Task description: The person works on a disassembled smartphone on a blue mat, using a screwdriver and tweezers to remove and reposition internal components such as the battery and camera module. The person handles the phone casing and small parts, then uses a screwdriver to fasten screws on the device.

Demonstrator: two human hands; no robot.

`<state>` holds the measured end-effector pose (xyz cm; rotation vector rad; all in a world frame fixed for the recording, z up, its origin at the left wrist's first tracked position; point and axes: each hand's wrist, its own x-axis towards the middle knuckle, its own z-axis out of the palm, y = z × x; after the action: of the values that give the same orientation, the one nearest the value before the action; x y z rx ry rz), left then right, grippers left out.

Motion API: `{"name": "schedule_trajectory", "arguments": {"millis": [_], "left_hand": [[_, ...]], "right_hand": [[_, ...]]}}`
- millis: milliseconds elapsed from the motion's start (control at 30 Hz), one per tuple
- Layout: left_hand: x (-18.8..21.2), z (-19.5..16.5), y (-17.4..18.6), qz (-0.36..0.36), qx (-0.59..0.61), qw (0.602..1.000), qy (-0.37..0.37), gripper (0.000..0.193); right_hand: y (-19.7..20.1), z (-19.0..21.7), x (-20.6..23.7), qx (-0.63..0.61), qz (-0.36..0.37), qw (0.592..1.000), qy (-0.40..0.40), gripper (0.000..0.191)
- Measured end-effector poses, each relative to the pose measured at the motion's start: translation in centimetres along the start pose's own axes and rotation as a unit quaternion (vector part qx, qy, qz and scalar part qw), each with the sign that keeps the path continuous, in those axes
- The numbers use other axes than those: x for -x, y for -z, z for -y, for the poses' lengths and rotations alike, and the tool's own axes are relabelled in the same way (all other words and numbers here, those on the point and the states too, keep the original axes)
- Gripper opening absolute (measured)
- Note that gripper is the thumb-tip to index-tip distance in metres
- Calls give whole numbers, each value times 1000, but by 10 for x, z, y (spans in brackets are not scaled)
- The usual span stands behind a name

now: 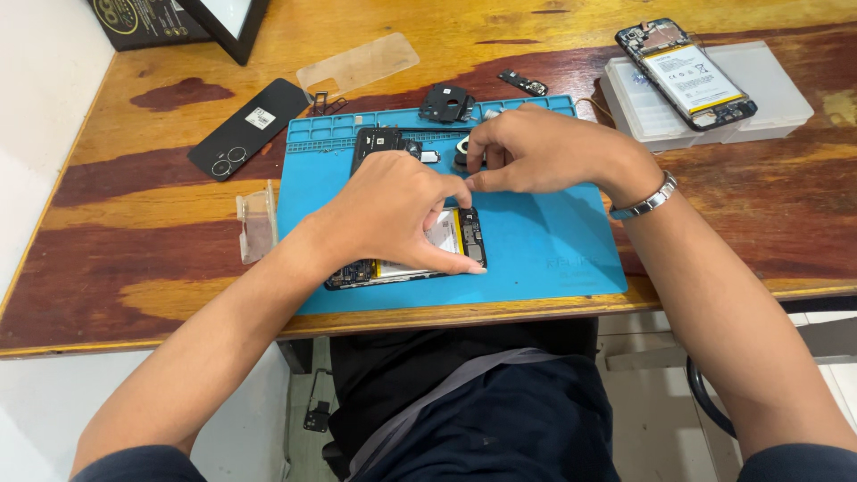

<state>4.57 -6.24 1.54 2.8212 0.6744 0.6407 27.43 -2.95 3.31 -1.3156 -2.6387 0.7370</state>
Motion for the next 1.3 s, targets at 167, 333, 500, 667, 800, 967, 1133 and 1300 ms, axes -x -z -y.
{"name": "schedule_trajectory", "arguments": {"millis": [167, 333, 500, 667, 800, 967, 1133, 1300], "left_hand": [[1, 0, -1, 3, 15, 1000, 16, 68], [0, 2, -3, 1, 21, 1000, 7, 71], [0, 2, -3, 39, 49, 996, 59, 60], [-1, 3, 1, 14, 76, 995, 68, 37], [1, 1, 5, 48, 108, 992, 46, 31], [0, -1, 6, 58, 140, 988, -14, 32], [-1, -2, 3, 84, 132, 988, 10, 31], [-2, 0, 2, 50, 129, 990, -6, 41]], "right_hand": [[-1, -1, 0, 2, -2, 1000, 4, 29], [0, -2, 0, 4, -1, 1000, 3, 29], [0, -3, 0, -1, -4, 1000, 7, 29], [0, -2, 0, 3, -3, 1000, 1, 31], [1, -1, 0, 5, -1, 1000, -1, 33], [0, 1, 1, 5, -4, 1000, -6, 34], [0, 1, 2, 4, -6, 1000, -7, 35], [0, 1, 1, 9, -10, 1000, 6, 35]]}}
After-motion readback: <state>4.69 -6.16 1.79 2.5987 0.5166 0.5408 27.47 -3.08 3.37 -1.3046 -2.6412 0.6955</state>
